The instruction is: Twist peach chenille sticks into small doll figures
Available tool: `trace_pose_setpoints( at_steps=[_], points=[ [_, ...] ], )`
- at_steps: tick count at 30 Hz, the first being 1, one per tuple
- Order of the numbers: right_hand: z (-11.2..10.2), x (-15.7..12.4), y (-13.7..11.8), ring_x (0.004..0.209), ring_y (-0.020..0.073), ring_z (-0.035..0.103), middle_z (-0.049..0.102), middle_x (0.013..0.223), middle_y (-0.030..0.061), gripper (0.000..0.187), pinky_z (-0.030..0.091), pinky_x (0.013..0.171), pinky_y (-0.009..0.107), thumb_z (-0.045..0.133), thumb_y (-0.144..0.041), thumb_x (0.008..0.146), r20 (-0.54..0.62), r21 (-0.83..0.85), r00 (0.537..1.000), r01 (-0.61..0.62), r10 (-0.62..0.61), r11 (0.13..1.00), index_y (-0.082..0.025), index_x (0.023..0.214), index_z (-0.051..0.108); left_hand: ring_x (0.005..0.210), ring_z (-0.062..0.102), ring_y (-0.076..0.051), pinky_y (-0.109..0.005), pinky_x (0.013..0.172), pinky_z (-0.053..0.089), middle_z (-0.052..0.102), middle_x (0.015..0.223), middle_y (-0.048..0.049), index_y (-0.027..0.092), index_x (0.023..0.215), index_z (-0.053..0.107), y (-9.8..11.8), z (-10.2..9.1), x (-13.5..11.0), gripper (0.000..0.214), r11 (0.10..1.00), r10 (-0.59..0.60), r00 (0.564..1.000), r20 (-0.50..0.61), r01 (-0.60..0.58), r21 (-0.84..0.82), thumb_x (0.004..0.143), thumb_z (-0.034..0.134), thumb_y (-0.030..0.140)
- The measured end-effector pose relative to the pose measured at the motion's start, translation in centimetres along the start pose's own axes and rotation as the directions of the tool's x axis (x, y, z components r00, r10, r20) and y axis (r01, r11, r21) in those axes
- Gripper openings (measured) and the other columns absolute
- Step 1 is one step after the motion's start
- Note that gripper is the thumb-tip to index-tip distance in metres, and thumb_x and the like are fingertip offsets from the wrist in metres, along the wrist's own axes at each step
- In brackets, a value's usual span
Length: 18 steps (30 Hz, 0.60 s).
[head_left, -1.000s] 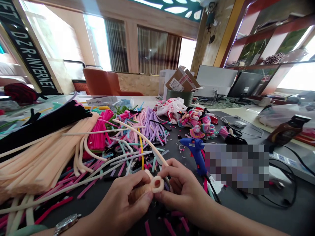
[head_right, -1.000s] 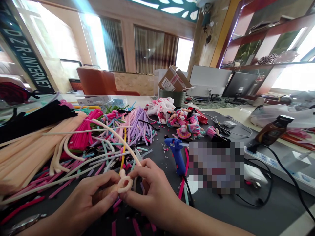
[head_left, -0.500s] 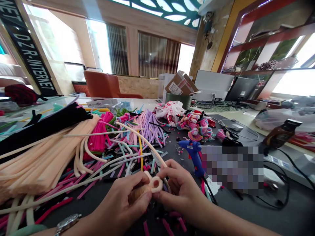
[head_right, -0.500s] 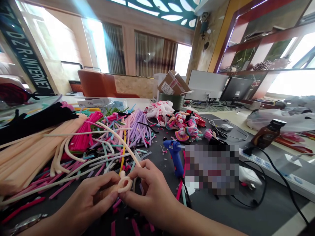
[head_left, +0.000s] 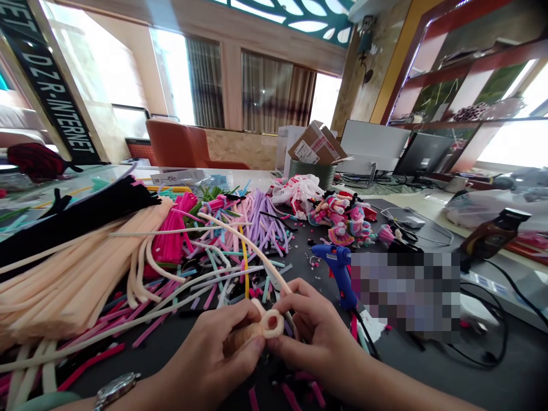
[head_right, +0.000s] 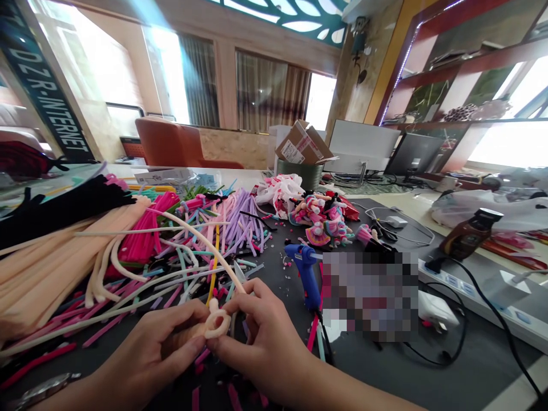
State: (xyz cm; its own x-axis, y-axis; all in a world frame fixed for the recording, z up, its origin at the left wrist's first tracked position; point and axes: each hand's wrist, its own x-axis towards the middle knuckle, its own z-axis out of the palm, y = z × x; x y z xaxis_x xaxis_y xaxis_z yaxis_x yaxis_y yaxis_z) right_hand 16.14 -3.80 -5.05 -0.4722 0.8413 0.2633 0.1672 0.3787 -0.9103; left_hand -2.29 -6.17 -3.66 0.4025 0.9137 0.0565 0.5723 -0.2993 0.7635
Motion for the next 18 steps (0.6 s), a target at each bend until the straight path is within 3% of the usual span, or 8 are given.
trace_pose_setpoints(
  at_steps=[18],
  points=[
    [-0.04,-0.23,0.49,0.076,0.0106,0.050,0.049,0.092,0.0014,0.009,0.041,0.070,0.025,0.066,-0.025,0.077,0.017,-0.017,1.000,-0.025,0.025,1.000,-0.021,0.084,0.063,0.064,0.044,-0.011,-0.019,0.059,0.035,0.052,0.071,0.0029,0.017,0.083,0.055,-0.15,0.08,0.07,0.018,0.999,-0.027,0.999,0.034,0.028,-0.020,0.085,0.043,0.031]
  ],
)
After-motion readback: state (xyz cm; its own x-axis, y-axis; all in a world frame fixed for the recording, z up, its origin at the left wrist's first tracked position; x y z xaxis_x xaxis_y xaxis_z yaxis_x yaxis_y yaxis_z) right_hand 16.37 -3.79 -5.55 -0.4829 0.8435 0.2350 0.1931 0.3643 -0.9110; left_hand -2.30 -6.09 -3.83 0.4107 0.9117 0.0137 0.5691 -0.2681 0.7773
